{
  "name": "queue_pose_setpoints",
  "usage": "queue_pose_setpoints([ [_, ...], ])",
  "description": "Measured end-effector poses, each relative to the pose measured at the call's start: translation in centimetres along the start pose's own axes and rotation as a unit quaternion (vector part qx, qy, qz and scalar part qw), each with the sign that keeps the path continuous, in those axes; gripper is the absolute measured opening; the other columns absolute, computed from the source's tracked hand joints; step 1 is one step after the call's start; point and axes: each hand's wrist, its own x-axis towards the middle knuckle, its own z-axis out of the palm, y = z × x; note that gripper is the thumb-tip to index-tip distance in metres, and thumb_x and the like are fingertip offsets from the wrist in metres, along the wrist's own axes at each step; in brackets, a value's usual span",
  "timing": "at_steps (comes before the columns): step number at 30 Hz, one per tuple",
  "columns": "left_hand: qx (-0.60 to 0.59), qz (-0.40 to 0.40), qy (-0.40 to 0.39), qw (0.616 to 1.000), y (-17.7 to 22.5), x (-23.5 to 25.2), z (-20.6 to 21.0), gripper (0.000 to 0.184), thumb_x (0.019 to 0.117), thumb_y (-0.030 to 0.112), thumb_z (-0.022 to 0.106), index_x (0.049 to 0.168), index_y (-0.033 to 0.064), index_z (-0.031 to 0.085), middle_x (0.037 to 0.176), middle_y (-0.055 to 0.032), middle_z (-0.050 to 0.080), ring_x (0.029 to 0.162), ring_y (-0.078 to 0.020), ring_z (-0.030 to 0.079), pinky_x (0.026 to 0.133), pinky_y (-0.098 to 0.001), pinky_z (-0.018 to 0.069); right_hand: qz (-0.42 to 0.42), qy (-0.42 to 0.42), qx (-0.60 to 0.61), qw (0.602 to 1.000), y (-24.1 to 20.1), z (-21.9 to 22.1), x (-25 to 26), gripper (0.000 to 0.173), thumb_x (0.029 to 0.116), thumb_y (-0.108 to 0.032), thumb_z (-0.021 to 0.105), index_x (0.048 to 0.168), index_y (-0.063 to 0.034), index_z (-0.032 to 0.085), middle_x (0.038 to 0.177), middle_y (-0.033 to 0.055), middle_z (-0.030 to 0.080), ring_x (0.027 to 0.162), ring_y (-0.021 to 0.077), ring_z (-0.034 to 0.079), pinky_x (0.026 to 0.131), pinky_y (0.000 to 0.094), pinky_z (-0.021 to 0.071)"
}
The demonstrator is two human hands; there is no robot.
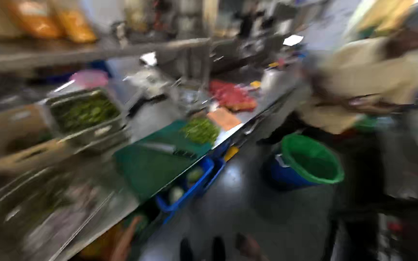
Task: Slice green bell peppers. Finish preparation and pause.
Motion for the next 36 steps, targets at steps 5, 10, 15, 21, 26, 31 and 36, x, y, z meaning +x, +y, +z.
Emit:
queue_pose_setpoints([
  [5, 0.03, -0.013, 0.018, 0.999, 0.7, 1.5, 0.3, 0.071, 0.0833, 0.057, 0.077, 0.129, 0.0042, 0.066, 0.121, -0.0162, 0.071, 0.117, -0.0293, 0.067, 0.104, -0.0539, 0.0526, -0.215, 0.004, 0.03, 0.976, -14.8, -2.2, -1.2, 0.025, 0.1019, -0.02, 0.06, 0.121, -0.0053, 0.068, 0.105, 0.0088, 0.073, 0.088, 0.0192, 0.072, 0.079, 0.0399, 0.0617],
  [10, 0.163, 0.014, 0.034, 0.986, 2.9, -3.5, 1.6, 0.095, 0.0724, 0.069, 0.078, 0.138, 0.0033, 0.06, 0.133, -0.0198, 0.064, 0.125, -0.0361, 0.061, 0.107, -0.0582, 0.0487, -0.405, 0.026, -0.032, 0.913, -30.2, -2.8, -2.0, 0.02, 0.1022, -0.016, 0.06, 0.118, -0.0064, 0.068, 0.101, 0.0068, 0.074, 0.087, 0.018, 0.072, 0.078, 0.0403, 0.0624],
  [15, 0.182, 0.007, 0.095, 0.979, 2.2, -6.6, 1.9, 0.095, 0.0642, 0.065, 0.083, 0.135, 0.0061, 0.061, 0.136, -0.0157, 0.061, 0.119, -0.03, 0.064, 0.1, -0.0509, 0.0553, -0.456, -0.056, -0.087, 0.884, -35.5, 2.2, -0.6, 0.019, 0.1006, -0.015, 0.064, 0.118, -0.009, 0.068, 0.104, 0.0056, 0.073, 0.087, 0.0178, 0.072, 0.078, 0.0418, 0.0634],
  [21, 0.064, 0.028, 0.189, 0.98, -0.1, -9.5, 1.5, 0.097, 0.0615, 0.062, 0.088, 0.132, 0.0018, 0.06, 0.124, -0.0147, 0.067, 0.114, -0.0231, 0.066, 0.101, -0.0441, 0.0556, -0.533, 0.023, -0.13, 0.836, -35.4, 3.7, 1.2, 0.017, 0.0971, -0.017, 0.067, 0.112, -0.0119, 0.073, 0.109, 0.0059, 0.07, 0.095, 0.0189, 0.07, 0.081, 0.0419, 0.0624],
  [26, -0.093, 0.016, 0.211, 0.973, -1.4, -8.5, 3.1, 0.096, 0.0667, 0.051, 0.091, 0.136, -0.0015, 0.052, 0.123, -0.0146, 0.066, 0.111, -0.018, 0.068, 0.098, -0.0373, 0.0583, -0.502, 0.232, -0.228, 0.801, -39.0, -4.1, 7.4, 0.049, 0.0954, -0.038, 0.071, 0.134, -0.0088, 0.064, 0.137, 0.0236, 0.058, 0.126, 0.05, 0.053, 0.098, 0.07, 0.0448],
  [31, -0.071, 0.035, 0.212, 0.974, 0.5, -7.8, 4.6, 0.102, 0.0623, 0.051, 0.094, 0.141, 0.0028, 0.051, 0.128, -0.0132, 0.066, 0.116, -0.0169, 0.066, 0.102, -0.0376, 0.0563, -0.463, 0.191, -0.296, 0.814, -40.1, -7.1, 13.7, 0.056, 0.0912, -0.041, 0.078, 0.131, -0.0045, 0.065, 0.131, 0.0292, 0.058, 0.12, 0.0554, 0.054, 0.089, 0.0737, 0.0469],
  [36, -0.122, -0.015, 0.28, 0.952, 2.4, -8.6, 5.4, 0.061, 0.0846, 0.031, 0.086, 0.134, 0.0036, 0.063, 0.108, -0.0141, 0.072, 0.071, -0.0192, 0.071, 0.062, -0.0369, 0.063, -0.514, 0.125, -0.301, 0.793, -40.7, -7.5, 15.7, 0.035, 0.1021, -0.021, 0.063, 0.127, 0.0028, 0.065, 0.122, 0.0312, 0.061, 0.115, 0.0524, 0.059, 0.097, 0.0685, 0.0482],
])
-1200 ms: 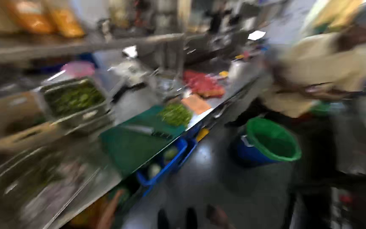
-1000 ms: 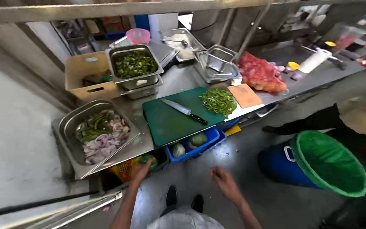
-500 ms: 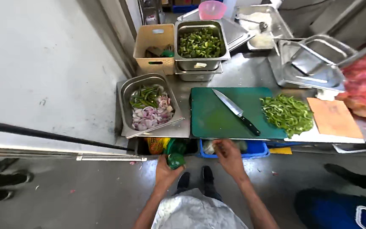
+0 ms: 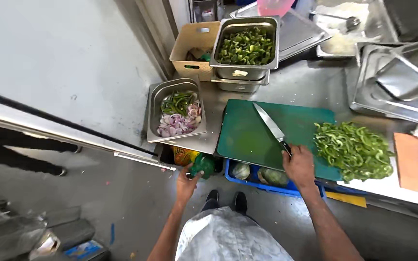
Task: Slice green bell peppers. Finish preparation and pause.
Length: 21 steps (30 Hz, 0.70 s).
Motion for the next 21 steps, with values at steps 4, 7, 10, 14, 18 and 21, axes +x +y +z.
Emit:
queue_pose_setpoints([
  [4, 0.028, 0.005, -0.049, 0.998, 0.0, 0.8, -1.3, 0.023, 0.0999, 0.023, 0.069, 0.105, 0.0014, 0.074, 0.075, -0.0071, 0.07, 0.055, -0.0141, 0.063, 0.053, -0.0322, 0.0571, 0.091, -0.031, 0.19, 0.977, -2.3, -1.8, -1.7, 0.039, 0.1111, -0.026, 0.041, 0.129, 0.0027, 0.06, 0.097, 0.0227, 0.066, 0.081, 0.0373, 0.066, 0.072, 0.0579, 0.0548],
  [7, 0.036, 0.088, -0.086, 0.992, -0.1, 1.3, -2.1, 0.022, 0.1011, 0.023, 0.065, 0.105, 0.0027, 0.072, 0.091, -0.0073, 0.069, 0.074, -0.0138, 0.064, 0.069, -0.0329, 0.0571, 0.106, -0.087, 0.428, 0.893, -5.0, -2.6, -4.9, 0.044, 0.1088, -0.036, 0.044, 0.139, -0.0044, 0.05, 0.077, 0.0083, 0.058, 0.057, 0.02, 0.057, 0.051, 0.0367, 0.0519],
  [10, 0.027, 0.178, -0.088, 0.98, 0.4, 1.0, -3.4, 0.022, 0.1004, 0.022, 0.064, 0.107, 0.0026, 0.072, 0.114, -0.0129, 0.066, 0.104, -0.0209, 0.066, 0.088, -0.0384, 0.059, 0.094, -0.174, 0.493, 0.847, -8.7, -2.8, -8.4, 0.047, 0.1007, -0.021, 0.05, 0.144, -0.0034, 0.044, 0.088, 0.0129, 0.069, 0.068, 0.0255, 0.068, 0.06, 0.0409, 0.0612],
  [14, 0.034, 0.231, -0.091, 0.968, 0.5, 0.4, -4.3, 0.018, 0.1008, 0.021, 0.065, 0.105, 0.0054, 0.073, 0.109, -0.0091, 0.068, 0.098, -0.0169, 0.067, 0.081, -0.0335, 0.0598, 0.024, -0.241, 0.307, 0.92, -13.3, -0.6, -11.1, 0.042, 0.1049, -0.041, 0.051, 0.131, -0.0093, 0.058, 0.079, 0.0053, 0.063, 0.061, 0.0195, 0.061, 0.055, 0.0411, 0.0549],
  [18, 0.028, 0.212, -0.085, 0.973, 0.4, -0.7, -5.2, 0.018, 0.101, 0.022, 0.065, 0.105, 0.0055, 0.073, 0.104, -0.0079, 0.068, 0.089, -0.0138, 0.067, 0.078, -0.0305, 0.0598, -0.097, -0.295, 0.087, 0.947, -16.2, 2.1, -12.3, 0.044, 0.1065, -0.05, 0.043, 0.123, -0.0139, 0.061, 0.082, 0.0077, 0.067, 0.074, 0.027, 0.069, 0.067, 0.0503, 0.0577],
  [21, 0.023, 0.227, -0.077, 0.971, 0.4, -1.1, -5.6, 0.016, 0.1008, 0.02, 0.065, 0.102, 0.0066, 0.073, 0.099, -0.0056, 0.068, 0.084, -0.0119, 0.066, 0.076, -0.0291, 0.0598, -0.122, -0.325, 0.008, 0.938, -17.6, 4.3, -12.6, 0.048, 0.1076, -0.051, 0.038, 0.13, -0.0155, 0.059, 0.089, 0.0116, 0.071, 0.084, 0.0332, 0.072, 0.073, 0.0542, 0.0583],
])
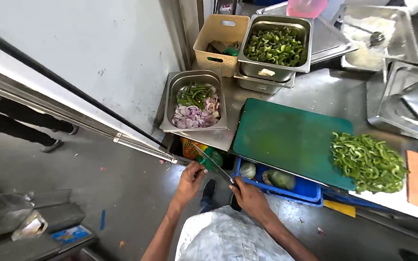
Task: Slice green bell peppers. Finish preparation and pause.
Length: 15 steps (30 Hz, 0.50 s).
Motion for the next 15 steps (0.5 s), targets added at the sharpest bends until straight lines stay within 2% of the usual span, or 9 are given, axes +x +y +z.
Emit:
queue_pose_setpoints([
  [4, -0.081, -0.03, 0.097, 0.991, -0.6, -0.2, -1.5, 0.011, 0.0992, 0.012, 0.064, 0.1, 0.0032, 0.072, 0.094, -0.0054, 0.067, 0.074, -0.013, 0.063, 0.067, -0.0292, 0.0573, 0.02, -0.053, -0.04, 0.998, 1.4, 0.7, -2.1, 0.044, 0.1084, -0.047, 0.04, 0.132, -0.0136, 0.058, 0.093, 0.016, 0.071, 0.088, 0.0378, 0.072, 0.076, 0.0569, 0.058],
  [6, -0.175, -0.099, 0.178, 0.963, -1.9, -0.1, -2.8, 0.012, 0.1016, 0.008, 0.059, 0.105, -0.0005, 0.067, 0.091, -0.0069, 0.068, 0.071, -0.0143, 0.063, 0.064, -0.0298, 0.0562, 0.064, -0.097, -0.069, 0.991, 4.2, 0.5, -4.7, 0.044, 0.1077, -0.046, 0.042, 0.134, -0.0135, 0.058, 0.099, 0.0194, 0.072, 0.093, 0.0418, 0.071, 0.08, 0.0607, 0.056],
  [7, -0.223, -0.154, 0.215, 0.938, -2.7, -0.1, -3.3, 0.014, 0.1033, 0.009, 0.056, 0.109, 0.0003, 0.065, 0.094, -0.0076, 0.068, 0.075, -0.0154, 0.064, 0.065, -0.031, 0.0557, 0.081, -0.099, -0.079, 0.989, 6.0, 0.7, -6.1, 0.044, 0.107, -0.045, 0.044, 0.134, -0.0136, 0.059, 0.099, 0.0198, 0.072, 0.093, 0.0427, 0.071, 0.079, 0.0621, 0.0558],
  [9, -0.304, -0.23, 0.24, 0.893, -4.4, -0.2, -4.0, 0.018, 0.1047, 0.01, 0.05, 0.117, 0.002, 0.061, 0.115, -0.0101, 0.064, 0.097, -0.0204, 0.063, 0.08, -0.0392, 0.0557, 0.09, -0.053, -0.07, 0.992, 8.6, 1.0, -8.3, 0.043, 0.1057, -0.047, 0.047, 0.128, -0.0122, 0.062, 0.09, 0.0187, 0.072, 0.084, 0.0417, 0.071, 0.071, 0.0622, 0.0558],
  [10, -0.336, -0.235, 0.239, 0.88, -4.8, -0.3, -4.1, 0.02, 0.104, 0.008, 0.047, 0.117, 0.0005, 0.061, 0.124, -0.012, 0.062, 0.108, -0.0231, 0.063, 0.089, -0.0431, 0.0554, 0.075, -0.014, -0.051, 0.996, 9.0, 0.9, -8.7, 0.043, 0.1051, -0.046, 0.049, 0.125, -0.0103, 0.063, 0.084, 0.0173, 0.071, 0.077, 0.04, 0.071, 0.066, 0.0608, 0.0557],
  [11, -0.36, -0.231, 0.234, 0.873, -4.7, -0.3, -3.9, 0.021, 0.1036, 0.007, 0.044, 0.113, -0.0003, 0.061, 0.125, -0.0129, 0.064, 0.11, -0.0237, 0.063, 0.094, -0.0438, 0.0548, 0.049, 0.028, -0.022, 0.998, 8.7, 0.8, -8.8, 0.041, 0.104, -0.043, 0.051, 0.121, -0.0082, 0.065, 0.079, 0.0154, 0.069, 0.071, 0.0371, 0.07, 0.062, 0.0585, 0.0558],
  [13, -0.385, -0.22, 0.219, 0.869, -3.8, 0.1, -3.0, 0.021, 0.1049, 0.009, 0.039, 0.109, 0.0031, 0.059, 0.114, -0.0103, 0.067, 0.102, -0.0205, 0.066, 0.092, -0.0399, 0.055, 0.011, 0.079, 0.057, 0.995, 6.9, 0.5, -7.6, 0.04, 0.1028, -0.039, 0.051, 0.118, -0.0056, 0.065, 0.081, 0.0116, 0.067, 0.069, 0.0297, 0.067, 0.062, 0.0529, 0.0564],
  [15, -0.373, -0.188, 0.206, 0.885, -2.8, 0.5, -2.2, 0.019, 0.1041, 0.009, 0.043, 0.107, 0.0043, 0.061, 0.11, -0.0081, 0.066, 0.1, -0.0192, 0.064, 0.093, -0.0391, 0.054, -0.002, 0.111, 0.11, 0.988, 4.1, 0.2, -4.9, 0.042, 0.1039, -0.043, 0.048, 0.115, -0.0058, 0.065, 0.079, 0.0091, 0.065, 0.068, 0.0259, 0.065, 0.061, 0.0502, 0.0562],
])
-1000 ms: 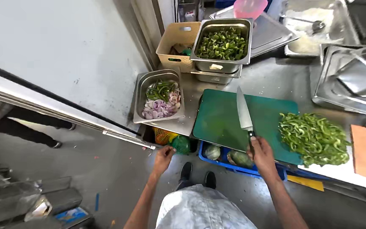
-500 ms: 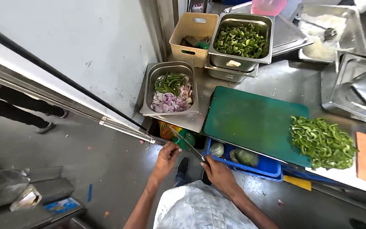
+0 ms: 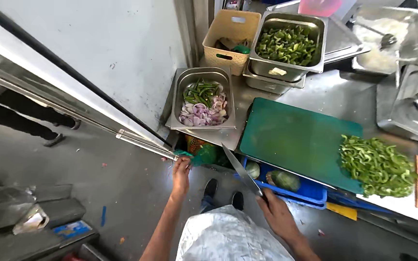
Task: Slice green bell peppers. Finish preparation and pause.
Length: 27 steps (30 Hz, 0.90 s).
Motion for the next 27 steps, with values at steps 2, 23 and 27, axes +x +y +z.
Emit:
queue_pose_setpoints([
  [2, 0.075, 0.073, -0.044, 0.994, 0.5, -0.4, 0.7, 0.016, 0.1018, 0.008, 0.051, 0.102, 0.0038, 0.066, 0.103, -0.0067, 0.066, 0.097, -0.0179, 0.063, 0.091, -0.038, 0.0538, -0.014, 0.005, -0.01, 1.0, -3.1, 1.2, 3.4, 0.048, 0.1059, -0.049, 0.045, 0.116, -0.007, 0.064, 0.076, 0.0087, 0.065, 0.067, 0.0268, 0.066, 0.061, 0.0506, 0.0567],
  [23, 0.648, 0.13, 0.078, 0.747, 1.8, 2.3, 0.6, 0.05, 0.092, 0.035, 0.072, 0.132, 0.0053, 0.065, 0.137, -0.0262, 0.058, 0.127, -0.0472, 0.054, 0.104, -0.0621, 0.0458, 0.021, 0.156, -0.018, 0.987, 3.4, -0.9, 0.7, 0.052, 0.1041, -0.053, 0.046, 0.119, -0.0074, 0.066, 0.071, 0.0038, 0.062, 0.057, 0.0194, 0.06, 0.053, 0.045, 0.0539],
  [27, 0.674, -0.018, -0.092, 0.733, -1.8, 5.9, 6.9, 0.041, 0.1017, 0.036, 0.059, 0.135, 0.0119, 0.066, 0.141, -0.016, 0.061, 0.127, -0.0356, 0.061, 0.104, -0.0576, 0.0516, 0.028, 0.186, 0.023, 0.982, 3.6, -0.8, 0.4, 0.051, 0.1034, -0.052, 0.049, 0.119, -0.0065, 0.066, 0.072, 0.002, 0.062, 0.058, 0.0148, 0.059, 0.054, 0.0387, 0.054],
])
